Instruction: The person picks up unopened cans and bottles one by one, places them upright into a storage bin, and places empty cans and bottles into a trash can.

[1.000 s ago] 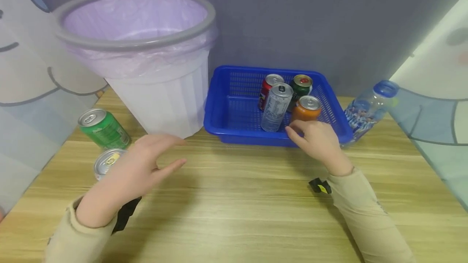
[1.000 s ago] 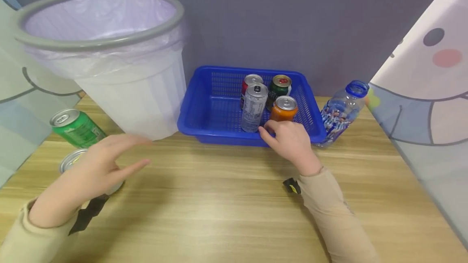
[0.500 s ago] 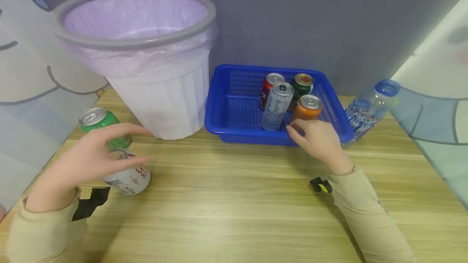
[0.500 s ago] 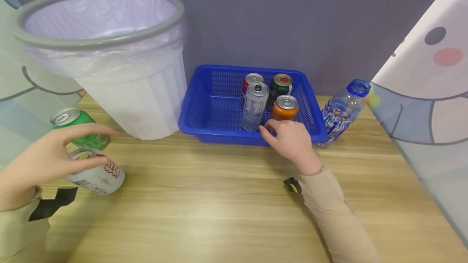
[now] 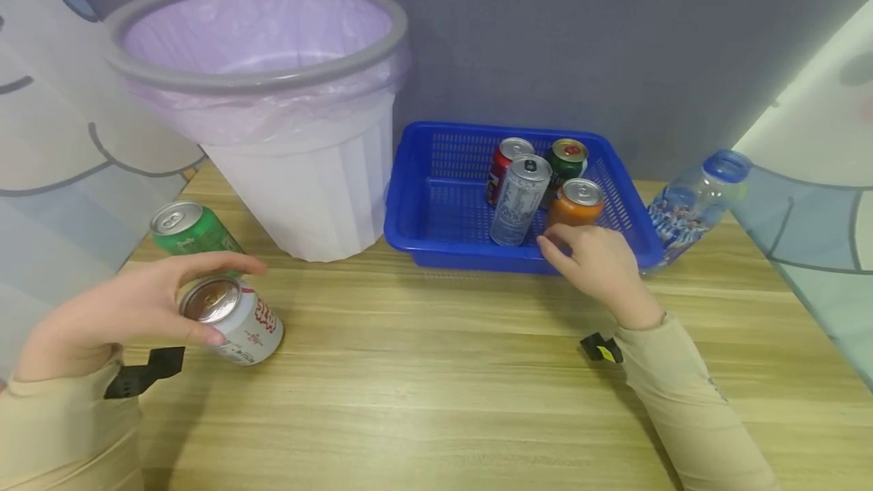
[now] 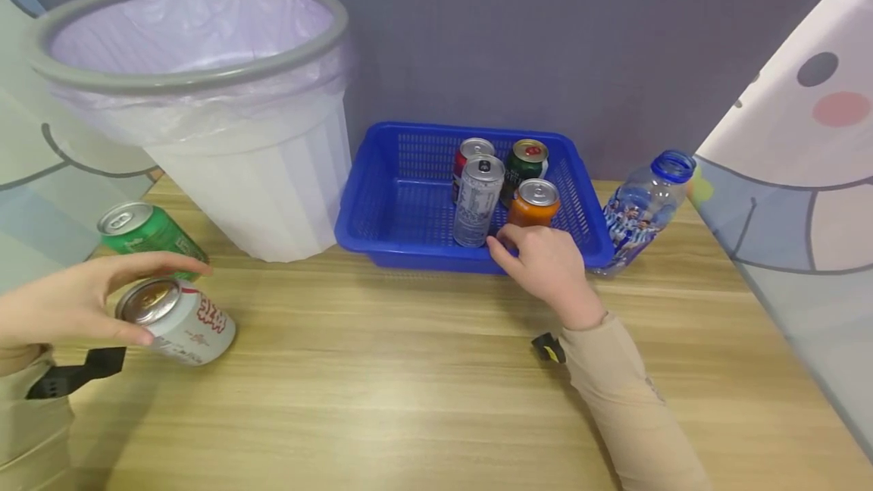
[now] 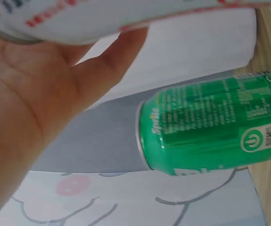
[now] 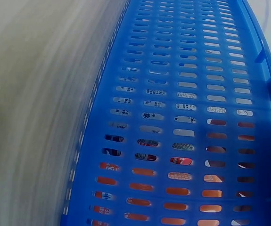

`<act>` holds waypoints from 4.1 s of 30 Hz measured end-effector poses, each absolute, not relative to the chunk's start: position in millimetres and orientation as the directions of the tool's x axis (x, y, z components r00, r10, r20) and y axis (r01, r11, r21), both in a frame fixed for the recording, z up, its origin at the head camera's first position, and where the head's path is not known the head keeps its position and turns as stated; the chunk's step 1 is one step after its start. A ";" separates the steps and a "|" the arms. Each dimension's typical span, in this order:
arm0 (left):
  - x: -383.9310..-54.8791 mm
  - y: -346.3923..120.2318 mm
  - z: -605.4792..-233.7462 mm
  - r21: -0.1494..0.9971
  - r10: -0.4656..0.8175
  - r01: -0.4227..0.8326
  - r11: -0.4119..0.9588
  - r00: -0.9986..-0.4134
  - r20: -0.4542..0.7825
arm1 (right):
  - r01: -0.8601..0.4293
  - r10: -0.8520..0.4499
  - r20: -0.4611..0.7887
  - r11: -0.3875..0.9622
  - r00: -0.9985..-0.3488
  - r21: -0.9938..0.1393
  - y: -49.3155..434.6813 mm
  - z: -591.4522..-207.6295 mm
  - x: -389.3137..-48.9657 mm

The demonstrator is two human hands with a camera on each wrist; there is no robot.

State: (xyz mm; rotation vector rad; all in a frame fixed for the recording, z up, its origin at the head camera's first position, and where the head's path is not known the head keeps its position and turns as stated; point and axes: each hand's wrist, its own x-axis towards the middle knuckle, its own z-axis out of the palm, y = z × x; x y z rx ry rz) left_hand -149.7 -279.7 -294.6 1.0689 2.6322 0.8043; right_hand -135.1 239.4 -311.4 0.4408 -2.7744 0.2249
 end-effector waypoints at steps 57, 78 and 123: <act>-196.6 -281.9 -345.9 0.928 0.942 0.280 -0.245 -0.159 0.297 | -0.325 -0.273 0.343 0.940 -0.899 -0.104 239.8 -311.4 -134.5; -198.0 -271.2 -354.4 0.930 0.924 0.276 -0.241 -0.227 0.307 | -0.321 -0.270 0.339 0.941 -0.901 -0.104 239.8 -311.0 -133.3; -192.0 -257.1 -342.0 0.871 0.792 0.400 -0.283 -0.414 0.448 | -0.330 -0.276 0.352 0.939 -0.894 -0.100 239.0 -311.0 -133.4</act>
